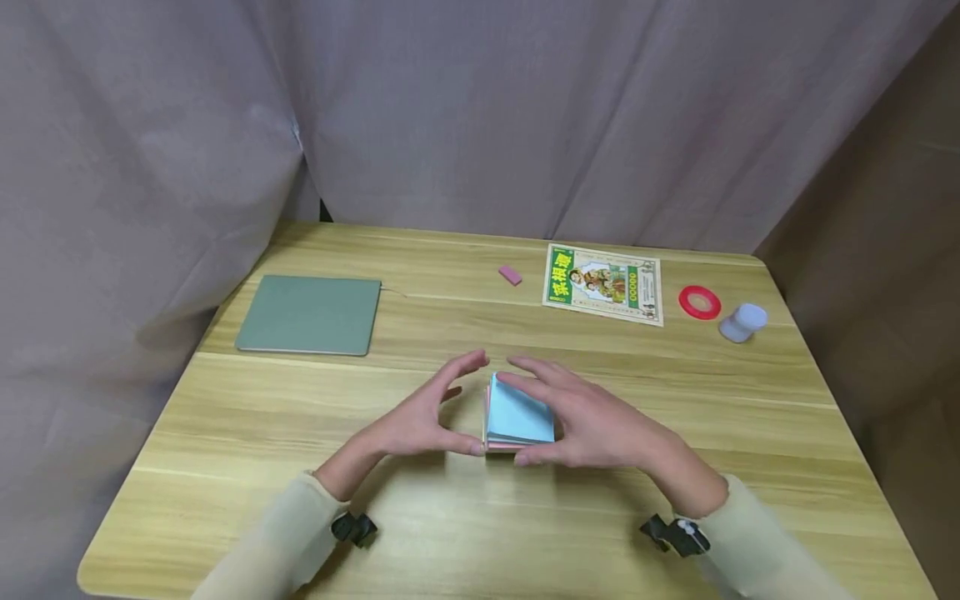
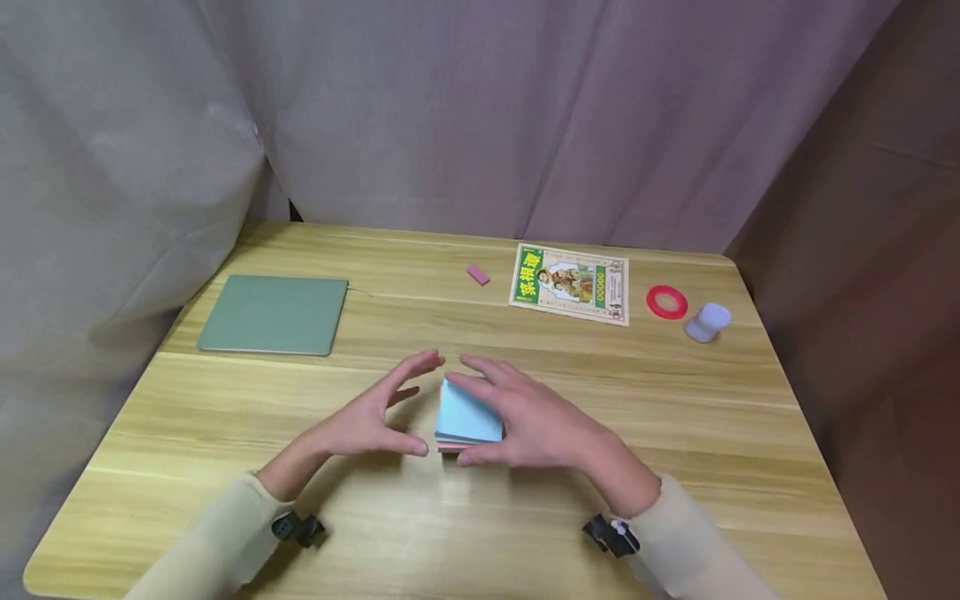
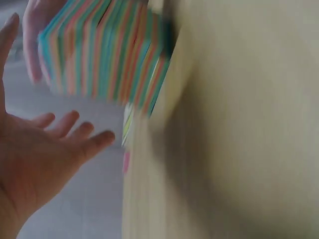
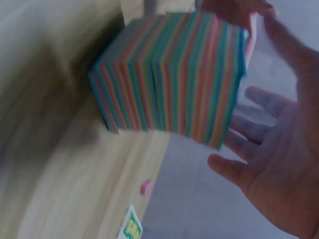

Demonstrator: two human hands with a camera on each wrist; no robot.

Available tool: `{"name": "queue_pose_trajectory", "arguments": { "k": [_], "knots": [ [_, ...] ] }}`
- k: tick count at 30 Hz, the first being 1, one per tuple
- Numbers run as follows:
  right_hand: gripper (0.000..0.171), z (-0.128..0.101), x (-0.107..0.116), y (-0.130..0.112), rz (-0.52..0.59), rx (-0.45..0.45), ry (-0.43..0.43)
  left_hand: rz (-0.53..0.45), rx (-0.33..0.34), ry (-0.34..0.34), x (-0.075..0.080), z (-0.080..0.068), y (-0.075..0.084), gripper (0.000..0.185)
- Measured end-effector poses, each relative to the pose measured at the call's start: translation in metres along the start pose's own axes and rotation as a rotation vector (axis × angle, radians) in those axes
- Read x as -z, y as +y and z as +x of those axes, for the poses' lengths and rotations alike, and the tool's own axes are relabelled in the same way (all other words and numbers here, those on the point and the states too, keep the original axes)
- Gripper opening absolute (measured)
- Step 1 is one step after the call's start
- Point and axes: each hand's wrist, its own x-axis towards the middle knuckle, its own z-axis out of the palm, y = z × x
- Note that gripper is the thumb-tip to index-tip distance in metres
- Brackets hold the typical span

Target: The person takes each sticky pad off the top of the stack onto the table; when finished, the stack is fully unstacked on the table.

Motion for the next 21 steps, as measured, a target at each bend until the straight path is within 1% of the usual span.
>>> {"name": "queue_pose_trajectory", "arguments": {
  "k": [2, 4, 6, 9, 12, 15, 18, 21],
  "knots": [
    [0.090, 0.002, -0.006, -0.003, -0.019, 0.008, 0.003, 0.008, 0.014, -0.004, -0.011, 0.002, -0.001, 0.112],
    [0.088, 0.003, -0.011, -0.004, -0.041, 0.010, 0.012, 0.021, 0.023, 0.006, -0.019, 0.005, -0.003, 0.110],
    [0.084, 0.005, -0.014, -0.004, -0.050, 0.006, 0.020, 0.028, 0.029, 0.027, -0.025, 0.007, -0.005, 0.106],
    [0.080, 0.005, -0.015, -0.003, -0.055, -0.004, 0.041, 0.001, 0.031, 0.052, -0.031, 0.011, -0.006, 0.100],
    [0.078, 0.006, -0.014, -0.003, -0.051, -0.006, 0.059, -0.032, 0.019, 0.063, -0.035, 0.014, -0.007, 0.093],
    [0.076, 0.006, -0.013, -0.004, -0.057, -0.003, 0.071, -0.057, 0.019, 0.055, -0.037, 0.015, -0.009, 0.090],
    [0.073, 0.006, -0.009, -0.004, -0.047, -0.012, 0.082, -0.054, 0.030, 0.048, -0.037, 0.014, -0.010, 0.089],
    [0.071, 0.006, 0.000, -0.003, -0.006, -0.034, 0.099, -0.038, 0.036, 0.051, -0.037, 0.014, -0.011, 0.087]
  ]
}}
